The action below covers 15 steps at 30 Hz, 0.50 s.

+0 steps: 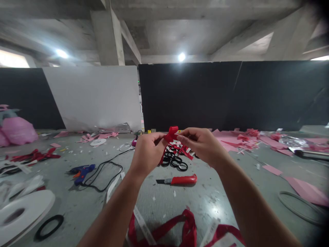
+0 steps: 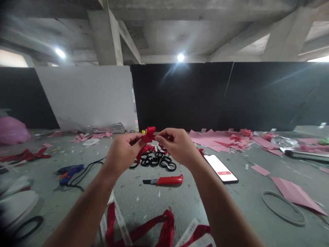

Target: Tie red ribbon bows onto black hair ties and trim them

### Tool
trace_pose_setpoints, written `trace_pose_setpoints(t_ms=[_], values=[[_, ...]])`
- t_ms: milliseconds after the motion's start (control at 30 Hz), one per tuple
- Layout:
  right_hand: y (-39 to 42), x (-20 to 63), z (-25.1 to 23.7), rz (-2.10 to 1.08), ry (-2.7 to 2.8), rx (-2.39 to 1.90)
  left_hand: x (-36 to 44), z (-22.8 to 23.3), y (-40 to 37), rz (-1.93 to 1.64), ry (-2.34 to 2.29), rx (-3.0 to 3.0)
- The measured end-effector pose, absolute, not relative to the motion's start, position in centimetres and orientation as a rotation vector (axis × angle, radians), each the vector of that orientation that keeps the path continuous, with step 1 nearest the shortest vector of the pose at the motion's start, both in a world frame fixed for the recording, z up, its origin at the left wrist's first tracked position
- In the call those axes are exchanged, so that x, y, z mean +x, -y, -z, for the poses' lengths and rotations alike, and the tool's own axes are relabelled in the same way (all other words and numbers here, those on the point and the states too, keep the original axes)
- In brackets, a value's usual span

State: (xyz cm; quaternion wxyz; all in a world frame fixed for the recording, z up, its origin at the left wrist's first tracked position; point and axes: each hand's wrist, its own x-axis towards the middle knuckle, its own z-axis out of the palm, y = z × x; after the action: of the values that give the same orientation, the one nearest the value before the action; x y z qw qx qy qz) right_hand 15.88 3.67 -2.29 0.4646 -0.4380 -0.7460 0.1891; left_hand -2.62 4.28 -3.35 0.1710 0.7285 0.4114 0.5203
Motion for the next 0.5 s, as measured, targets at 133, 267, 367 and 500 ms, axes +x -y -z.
trace_pose_setpoints(t_ms=[133, 267, 367, 500], values=[[-3.0, 16.1, 1.9, -0.405, 1.925, -1.133, -2.4, 3.4, -4.2, -1.565, -1.339, 2.145], [-2.7, 15.7, 1.8, -0.344, 1.908, -1.042, -2.2, 3.5, -4.2, -1.541, -1.313, 2.192], [-2.7, 15.2, 1.8, -0.225, 1.86, -0.966, -2.1, 3.6, -4.1, -1.473, -1.173, 2.222], [-2.6, 15.1, 1.9, 0.058, 1.889, -0.935, -2.0, 3.7, -4.0, -1.422, -1.096, 2.199]])
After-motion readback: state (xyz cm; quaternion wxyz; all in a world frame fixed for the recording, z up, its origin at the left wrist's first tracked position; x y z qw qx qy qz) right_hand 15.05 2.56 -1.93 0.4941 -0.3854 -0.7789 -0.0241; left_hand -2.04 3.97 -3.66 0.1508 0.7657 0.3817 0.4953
